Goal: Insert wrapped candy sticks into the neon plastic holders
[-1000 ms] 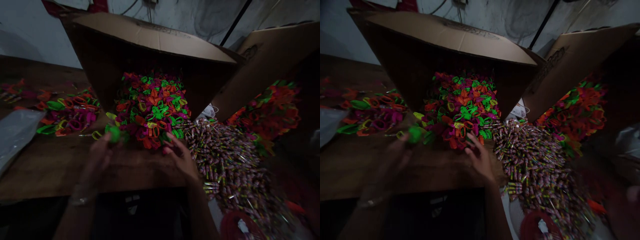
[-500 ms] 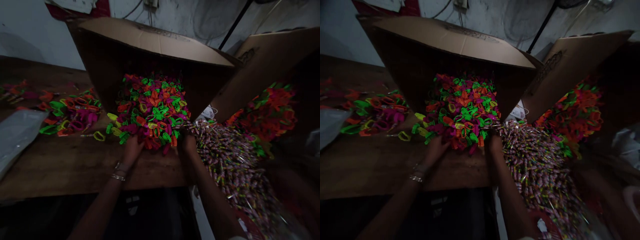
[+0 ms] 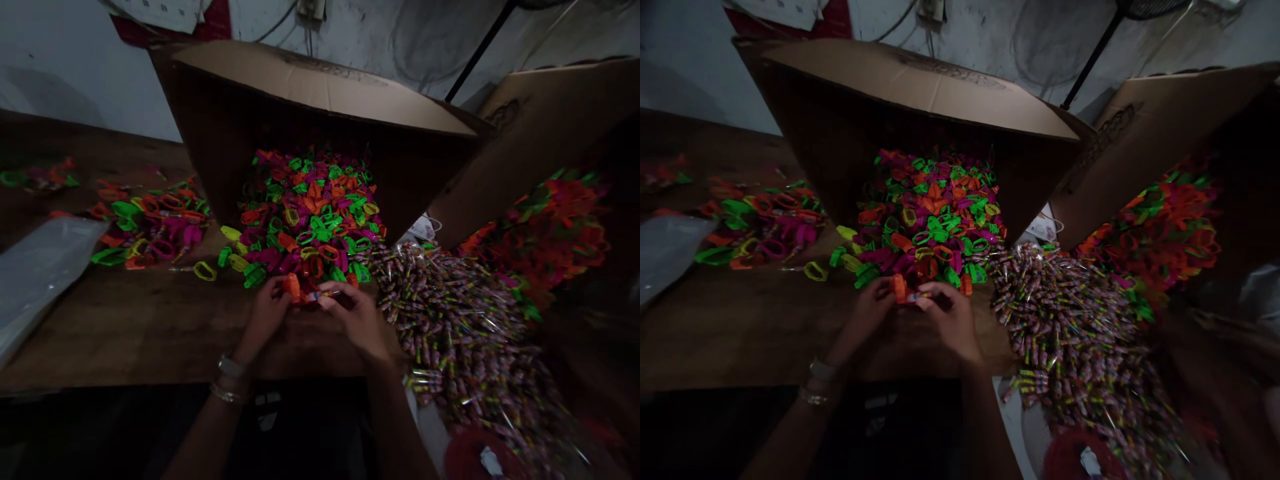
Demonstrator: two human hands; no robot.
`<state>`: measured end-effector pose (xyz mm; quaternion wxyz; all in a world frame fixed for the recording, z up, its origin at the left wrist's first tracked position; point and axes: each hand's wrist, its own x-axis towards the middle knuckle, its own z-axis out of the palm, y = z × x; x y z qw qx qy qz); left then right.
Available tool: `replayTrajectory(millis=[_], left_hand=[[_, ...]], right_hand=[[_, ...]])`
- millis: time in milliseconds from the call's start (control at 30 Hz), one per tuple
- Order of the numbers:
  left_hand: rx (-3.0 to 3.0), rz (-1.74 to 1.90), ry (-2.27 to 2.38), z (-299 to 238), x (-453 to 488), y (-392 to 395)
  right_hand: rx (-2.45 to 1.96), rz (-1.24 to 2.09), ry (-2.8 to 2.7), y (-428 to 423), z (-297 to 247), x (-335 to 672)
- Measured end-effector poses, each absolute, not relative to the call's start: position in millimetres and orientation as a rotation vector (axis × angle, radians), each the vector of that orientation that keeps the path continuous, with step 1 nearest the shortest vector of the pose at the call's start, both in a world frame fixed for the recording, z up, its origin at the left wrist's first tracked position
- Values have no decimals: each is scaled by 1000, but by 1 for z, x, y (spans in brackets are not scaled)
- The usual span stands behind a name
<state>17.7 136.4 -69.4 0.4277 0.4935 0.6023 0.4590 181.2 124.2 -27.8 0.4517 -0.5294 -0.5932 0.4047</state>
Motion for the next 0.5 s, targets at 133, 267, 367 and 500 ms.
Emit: replayTrajectory(millis=[133, 267, 367, 500], left_hand=[[1016, 1098, 1226, -54, 23, 110], [856, 1143, 1073, -53, 30, 89], [831, 1228, 1075, -59, 37, 83], [832, 1285, 1061, -60, 38, 83]], right_hand=[[-1037, 1182, -1195, 111, -30, 155], [-1082, 1148, -1006, 108, -39, 151], [-1086, 1159, -829, 102, -48, 148], [-1141, 1247, -704, 91, -54, 147]])
